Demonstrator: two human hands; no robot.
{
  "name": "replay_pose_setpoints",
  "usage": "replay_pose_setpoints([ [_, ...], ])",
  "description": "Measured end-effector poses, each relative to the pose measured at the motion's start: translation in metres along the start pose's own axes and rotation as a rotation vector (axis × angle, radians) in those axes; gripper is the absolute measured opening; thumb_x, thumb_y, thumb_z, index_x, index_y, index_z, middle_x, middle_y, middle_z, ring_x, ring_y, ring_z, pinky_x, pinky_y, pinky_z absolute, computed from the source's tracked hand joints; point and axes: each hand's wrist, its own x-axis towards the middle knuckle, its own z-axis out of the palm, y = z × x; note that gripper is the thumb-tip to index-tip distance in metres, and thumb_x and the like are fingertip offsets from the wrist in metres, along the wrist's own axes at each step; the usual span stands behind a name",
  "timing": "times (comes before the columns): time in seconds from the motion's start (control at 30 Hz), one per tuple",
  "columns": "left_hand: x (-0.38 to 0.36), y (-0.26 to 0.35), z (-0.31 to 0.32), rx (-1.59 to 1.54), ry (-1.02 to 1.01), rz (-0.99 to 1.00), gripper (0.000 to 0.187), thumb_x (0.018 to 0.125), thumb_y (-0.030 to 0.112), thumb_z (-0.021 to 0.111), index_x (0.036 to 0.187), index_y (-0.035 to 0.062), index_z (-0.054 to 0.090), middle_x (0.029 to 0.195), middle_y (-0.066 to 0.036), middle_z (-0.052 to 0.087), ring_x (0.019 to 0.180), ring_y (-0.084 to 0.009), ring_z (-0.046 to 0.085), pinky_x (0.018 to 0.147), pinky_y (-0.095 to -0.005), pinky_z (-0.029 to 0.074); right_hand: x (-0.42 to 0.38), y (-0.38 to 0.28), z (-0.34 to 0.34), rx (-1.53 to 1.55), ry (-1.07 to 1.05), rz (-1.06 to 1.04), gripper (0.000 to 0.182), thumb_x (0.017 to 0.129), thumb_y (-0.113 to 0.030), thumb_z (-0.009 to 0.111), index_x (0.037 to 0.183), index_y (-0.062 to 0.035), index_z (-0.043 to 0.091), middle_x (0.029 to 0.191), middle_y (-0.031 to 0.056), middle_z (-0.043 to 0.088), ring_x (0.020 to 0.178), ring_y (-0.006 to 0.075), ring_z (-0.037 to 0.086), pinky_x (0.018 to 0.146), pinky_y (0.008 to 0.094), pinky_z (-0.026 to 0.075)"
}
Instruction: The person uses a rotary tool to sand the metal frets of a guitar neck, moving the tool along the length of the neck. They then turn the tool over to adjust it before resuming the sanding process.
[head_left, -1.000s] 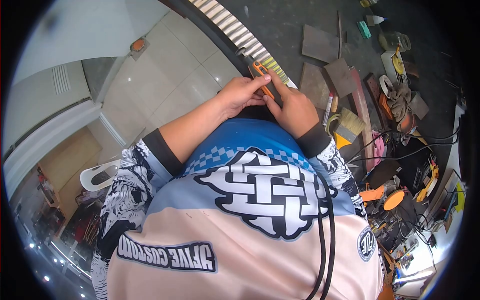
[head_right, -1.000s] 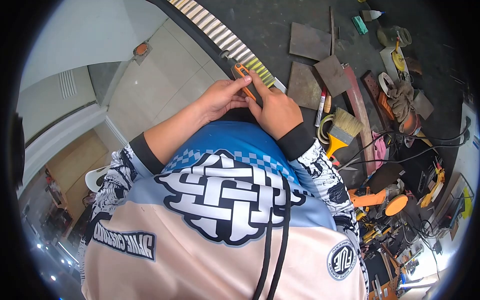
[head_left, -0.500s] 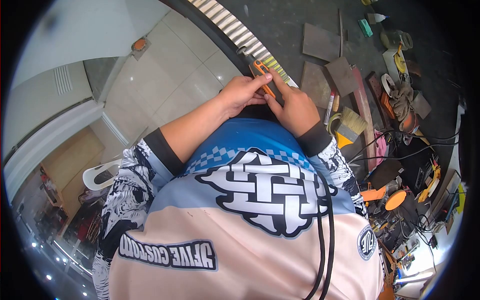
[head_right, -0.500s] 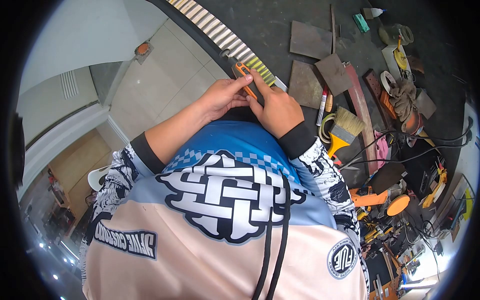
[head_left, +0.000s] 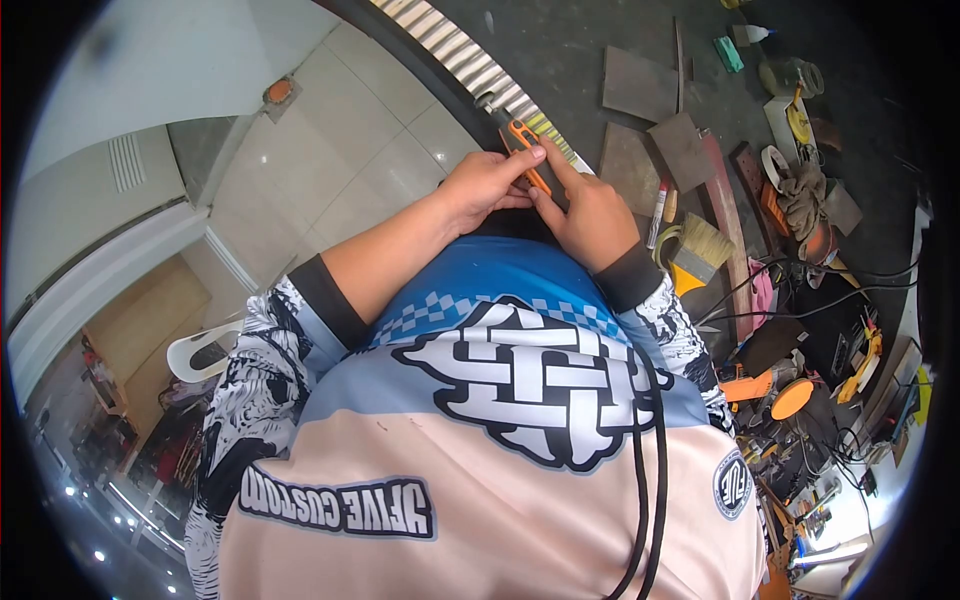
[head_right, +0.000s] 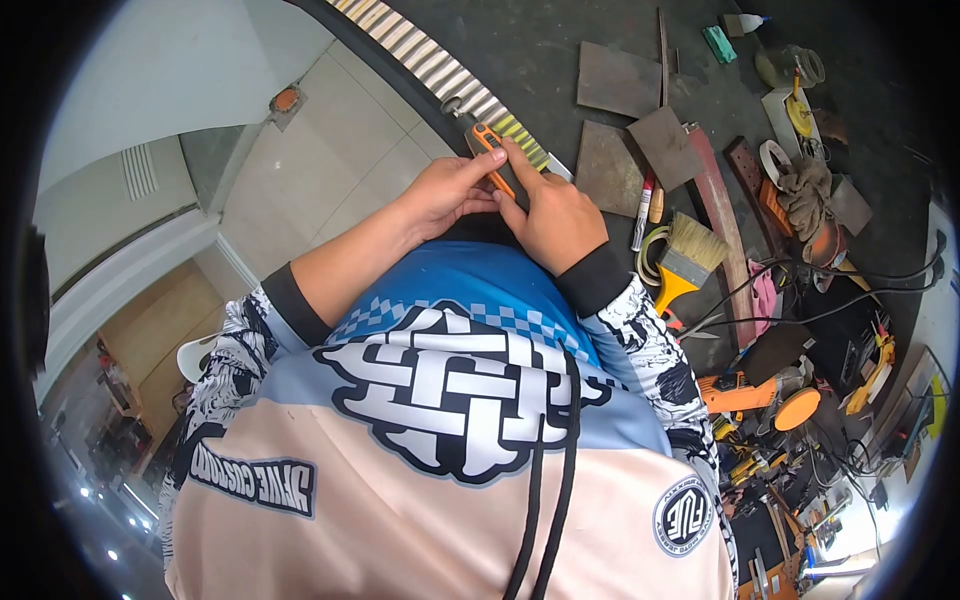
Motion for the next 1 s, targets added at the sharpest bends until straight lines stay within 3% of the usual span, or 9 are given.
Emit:
replay_pose_setpoints([
  [1.0, 0.0051, 0.0088, 0.0085, 0.059, 0.029, -0.006, 0.066, 0.097, 0.051, 0.073, 0.115, -0.0122, 0.065, 0.106, -0.018, 0.071, 0.097, -0.0218, 0.072, 0.094, -0.0341, 0.059, 0.0027, 0.003, -0.0073, 0.035, 0.007, 0.036, 0.068, 0.095, -0.037, 0.068, 0.158, -0.0217, 0.045, 0.087, 0.0262, 0.072, 0.081, 0.0463, 0.072, 0.074, 0.054, 0.058],
])
